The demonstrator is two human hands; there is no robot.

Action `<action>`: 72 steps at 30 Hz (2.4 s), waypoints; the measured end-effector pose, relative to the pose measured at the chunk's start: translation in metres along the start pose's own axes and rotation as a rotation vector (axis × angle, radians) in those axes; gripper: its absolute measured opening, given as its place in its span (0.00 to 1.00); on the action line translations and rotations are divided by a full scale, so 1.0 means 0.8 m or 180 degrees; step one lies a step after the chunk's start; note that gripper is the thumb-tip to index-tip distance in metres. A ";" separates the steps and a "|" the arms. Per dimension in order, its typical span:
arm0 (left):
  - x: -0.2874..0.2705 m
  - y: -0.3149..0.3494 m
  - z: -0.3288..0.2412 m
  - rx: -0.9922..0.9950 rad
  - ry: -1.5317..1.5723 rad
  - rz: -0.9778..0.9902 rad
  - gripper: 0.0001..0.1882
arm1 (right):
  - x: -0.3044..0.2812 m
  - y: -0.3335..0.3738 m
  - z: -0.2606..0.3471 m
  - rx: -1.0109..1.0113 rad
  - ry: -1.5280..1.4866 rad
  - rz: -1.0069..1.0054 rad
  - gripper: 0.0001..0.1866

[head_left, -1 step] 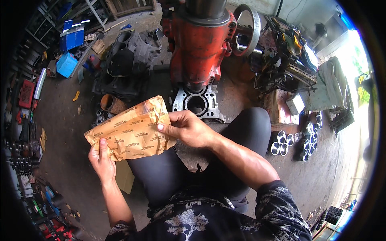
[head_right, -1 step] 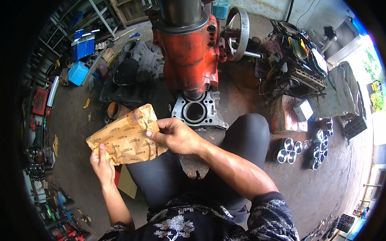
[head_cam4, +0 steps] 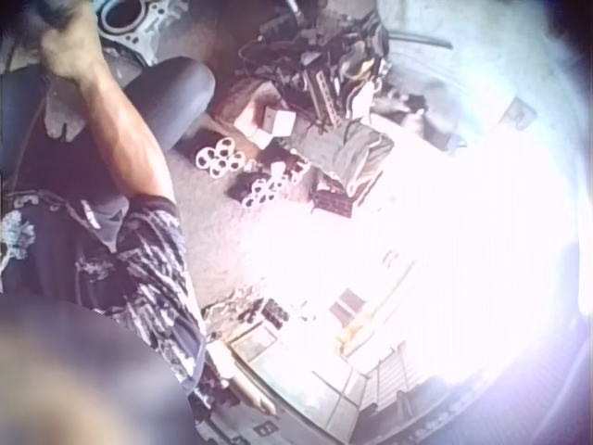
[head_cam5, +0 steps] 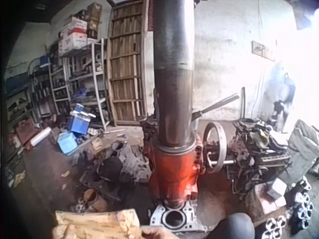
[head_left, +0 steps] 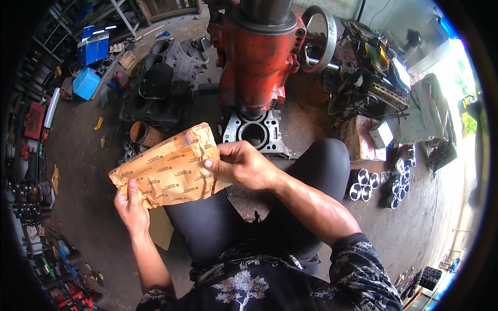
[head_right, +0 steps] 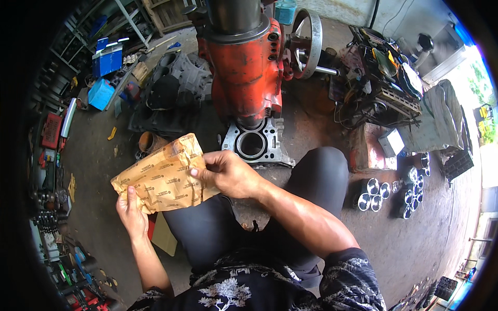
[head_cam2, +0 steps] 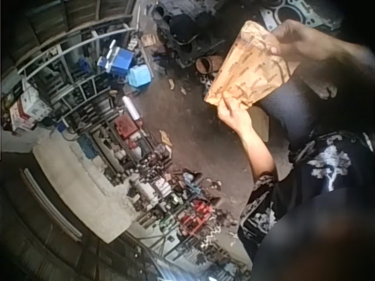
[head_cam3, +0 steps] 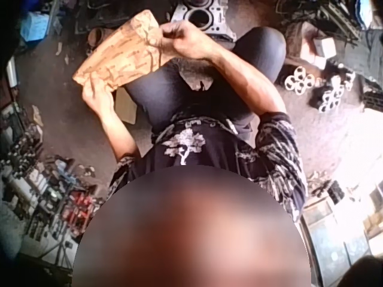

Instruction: The person sits on the floor and repeatedly opens brown paper packages to remove cylindrical metal parts. They place the parts into a cardboard box and continue unpacking additional packages in the same manner.

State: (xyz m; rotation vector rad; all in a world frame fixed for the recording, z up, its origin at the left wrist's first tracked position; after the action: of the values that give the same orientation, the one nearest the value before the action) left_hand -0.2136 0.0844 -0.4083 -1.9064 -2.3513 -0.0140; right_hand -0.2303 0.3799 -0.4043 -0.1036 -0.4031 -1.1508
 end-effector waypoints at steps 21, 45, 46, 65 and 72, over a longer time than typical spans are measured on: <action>-0.014 0.031 0.006 -0.0010 -0.0841 0.0028 0.08 | -0.010 -0.004 -0.008 -0.0623 0.1476 -0.1236 0.11; 0.016 0.014 -0.006 0.0294 -0.0173 -0.1044 0.17 | 0.003 0.005 -0.022 0.0453 0.0164 -0.0183 0.16; 0.017 0.015 -0.008 0.0512 -0.0359 -0.1038 0.16 | 0.007 0.004 -0.021 0.0356 -0.0149 -0.0046 0.15; 0.012 0.019 -0.013 0.0381 -0.0741 -0.1056 0.15 | 0.005 0.014 0.013 -0.0714 0.2074 -0.0581 0.16; 0.002 0.016 0.000 0.0389 -0.0919 -0.0923 0.15 | 0.015 0.014 0.015 -0.0841 0.1669 -0.0587 0.28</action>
State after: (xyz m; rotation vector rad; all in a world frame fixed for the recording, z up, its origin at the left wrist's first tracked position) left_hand -0.2018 0.0887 -0.4093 -1.5892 -2.7224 0.3952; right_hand -0.2190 0.3778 -0.3875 0.0080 0.2097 -1.3563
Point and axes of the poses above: each hand's wrist, its own y-axis away from the middle knuckle, its own x-axis out of the palm, z = x × y, the point moved 5 cm from there along -y, towards the middle knuckle
